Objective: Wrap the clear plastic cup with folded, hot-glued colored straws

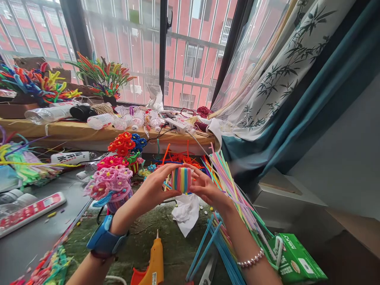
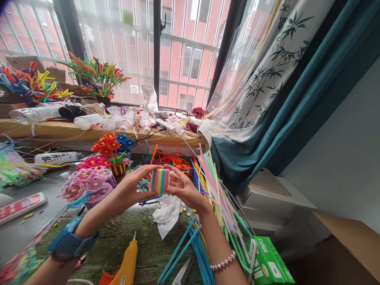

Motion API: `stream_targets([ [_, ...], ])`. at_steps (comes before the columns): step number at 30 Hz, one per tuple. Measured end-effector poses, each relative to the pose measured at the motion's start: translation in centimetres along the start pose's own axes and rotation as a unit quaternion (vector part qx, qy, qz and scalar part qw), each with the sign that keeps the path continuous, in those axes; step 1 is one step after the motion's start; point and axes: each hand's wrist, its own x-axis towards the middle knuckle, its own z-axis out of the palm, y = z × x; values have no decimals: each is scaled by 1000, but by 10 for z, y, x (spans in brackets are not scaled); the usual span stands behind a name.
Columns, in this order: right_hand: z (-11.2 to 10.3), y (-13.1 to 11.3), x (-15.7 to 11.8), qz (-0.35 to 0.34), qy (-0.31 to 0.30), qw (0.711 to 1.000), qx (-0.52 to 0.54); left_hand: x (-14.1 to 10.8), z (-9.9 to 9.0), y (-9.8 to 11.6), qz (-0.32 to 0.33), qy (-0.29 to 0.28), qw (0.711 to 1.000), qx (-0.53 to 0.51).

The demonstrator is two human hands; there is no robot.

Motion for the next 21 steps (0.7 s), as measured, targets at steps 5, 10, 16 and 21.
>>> stream_targets([
  [5, 0, 9, 5, -19, -8, 1000, 0, 1, -4, -1, -10, 15, 999, -48],
  [10, 4, 8, 6, -30, -17, 999, -4, -1, -6, -8, -20, 49, 992, -110],
  [16, 9, 0, 1, -10, -2, 1000, -27, 0, -6, -1, -61, 33, 976, -207],
  [21, 4, 0, -1, 34, -57, 998, -15, 1, -7, 4, -108, 3, 951, -291],
])
